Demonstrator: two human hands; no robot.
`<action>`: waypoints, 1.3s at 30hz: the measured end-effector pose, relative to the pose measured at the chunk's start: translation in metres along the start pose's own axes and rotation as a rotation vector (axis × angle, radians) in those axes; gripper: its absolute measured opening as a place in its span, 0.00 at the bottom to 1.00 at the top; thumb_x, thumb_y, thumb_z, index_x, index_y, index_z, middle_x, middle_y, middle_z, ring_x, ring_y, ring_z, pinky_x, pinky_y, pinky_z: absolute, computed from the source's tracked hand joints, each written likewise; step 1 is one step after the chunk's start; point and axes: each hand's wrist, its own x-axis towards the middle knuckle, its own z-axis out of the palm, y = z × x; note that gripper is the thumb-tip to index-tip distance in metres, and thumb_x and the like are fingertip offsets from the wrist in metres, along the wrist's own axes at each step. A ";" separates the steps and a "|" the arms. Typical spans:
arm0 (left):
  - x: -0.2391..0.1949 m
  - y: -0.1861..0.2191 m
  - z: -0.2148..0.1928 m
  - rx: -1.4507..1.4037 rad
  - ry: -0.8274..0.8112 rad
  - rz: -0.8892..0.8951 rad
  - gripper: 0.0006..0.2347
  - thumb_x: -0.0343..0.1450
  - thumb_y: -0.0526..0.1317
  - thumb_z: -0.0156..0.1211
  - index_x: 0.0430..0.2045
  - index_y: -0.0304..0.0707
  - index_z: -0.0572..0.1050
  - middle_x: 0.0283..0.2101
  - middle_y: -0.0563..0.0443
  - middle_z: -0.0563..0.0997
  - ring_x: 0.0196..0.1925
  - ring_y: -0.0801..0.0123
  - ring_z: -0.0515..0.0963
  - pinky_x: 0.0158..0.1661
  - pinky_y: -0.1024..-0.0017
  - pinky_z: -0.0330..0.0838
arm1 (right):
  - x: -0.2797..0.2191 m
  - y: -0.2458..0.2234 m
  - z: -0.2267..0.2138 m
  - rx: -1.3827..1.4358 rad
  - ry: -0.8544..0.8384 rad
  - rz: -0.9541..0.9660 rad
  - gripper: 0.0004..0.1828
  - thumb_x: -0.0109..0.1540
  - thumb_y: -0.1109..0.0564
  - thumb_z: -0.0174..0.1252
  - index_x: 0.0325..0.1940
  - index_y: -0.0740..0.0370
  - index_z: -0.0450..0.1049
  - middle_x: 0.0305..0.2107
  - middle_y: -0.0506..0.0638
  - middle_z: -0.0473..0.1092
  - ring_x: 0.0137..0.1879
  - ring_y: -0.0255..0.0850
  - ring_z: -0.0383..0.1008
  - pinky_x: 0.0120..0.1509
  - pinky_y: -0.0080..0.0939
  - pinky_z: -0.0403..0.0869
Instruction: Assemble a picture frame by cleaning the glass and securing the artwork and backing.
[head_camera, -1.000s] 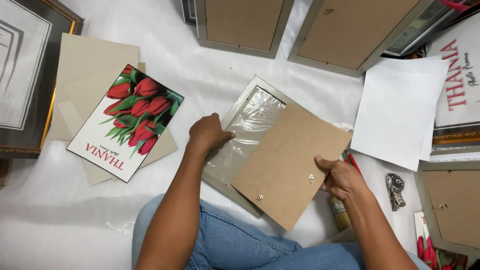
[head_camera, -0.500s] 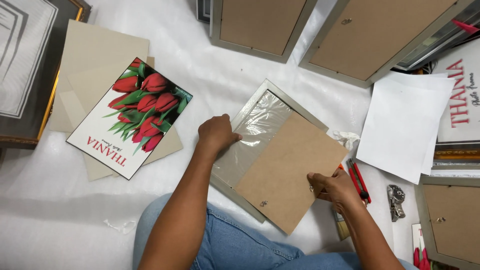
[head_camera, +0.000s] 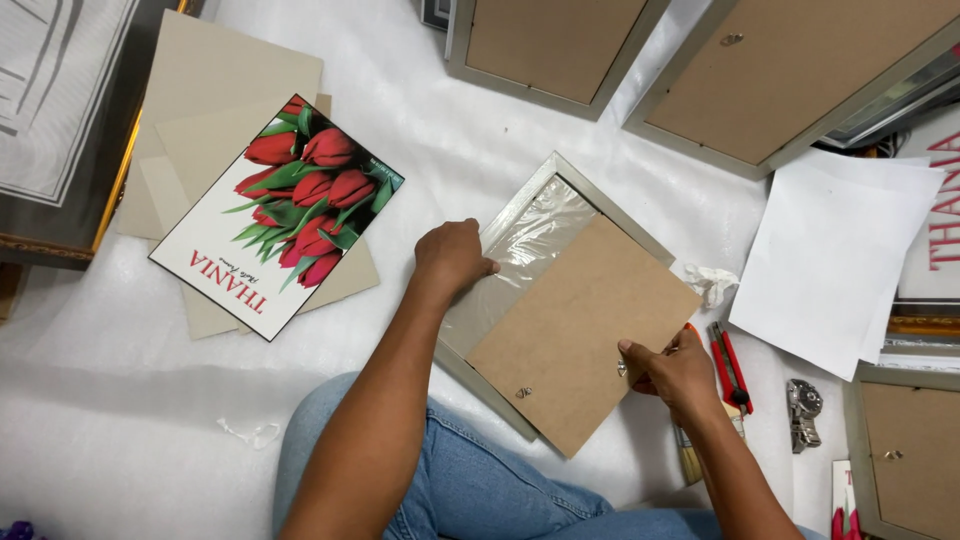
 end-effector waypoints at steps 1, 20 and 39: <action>-0.001 0.001 -0.001 0.001 -0.001 0.006 0.25 0.68 0.41 0.69 0.55 0.22 0.72 0.50 0.26 0.81 0.55 0.35 0.80 0.50 0.41 0.75 | 0.003 0.003 0.000 0.002 0.006 0.000 0.31 0.52 0.59 0.75 0.44 0.84 0.64 0.25 0.71 0.69 0.28 0.59 0.77 0.34 0.58 0.79; -0.011 0.010 -0.012 -0.031 -0.069 -0.011 0.32 0.65 0.50 0.72 0.56 0.20 0.71 0.52 0.23 0.79 0.58 0.33 0.78 0.53 0.42 0.74 | 0.016 0.003 0.010 -0.312 0.020 -0.112 0.44 0.56 0.46 0.72 0.61 0.82 0.61 0.19 0.59 0.75 0.22 0.49 0.78 0.34 0.44 0.76; -0.007 0.010 -0.005 0.011 -0.071 -0.018 0.33 0.63 0.47 0.73 0.58 0.23 0.70 0.52 0.26 0.80 0.57 0.34 0.79 0.52 0.44 0.76 | 0.014 -0.009 0.031 -0.416 -0.017 -0.210 0.41 0.61 0.44 0.66 0.61 0.83 0.61 0.17 0.59 0.75 0.19 0.49 0.77 0.29 0.42 0.73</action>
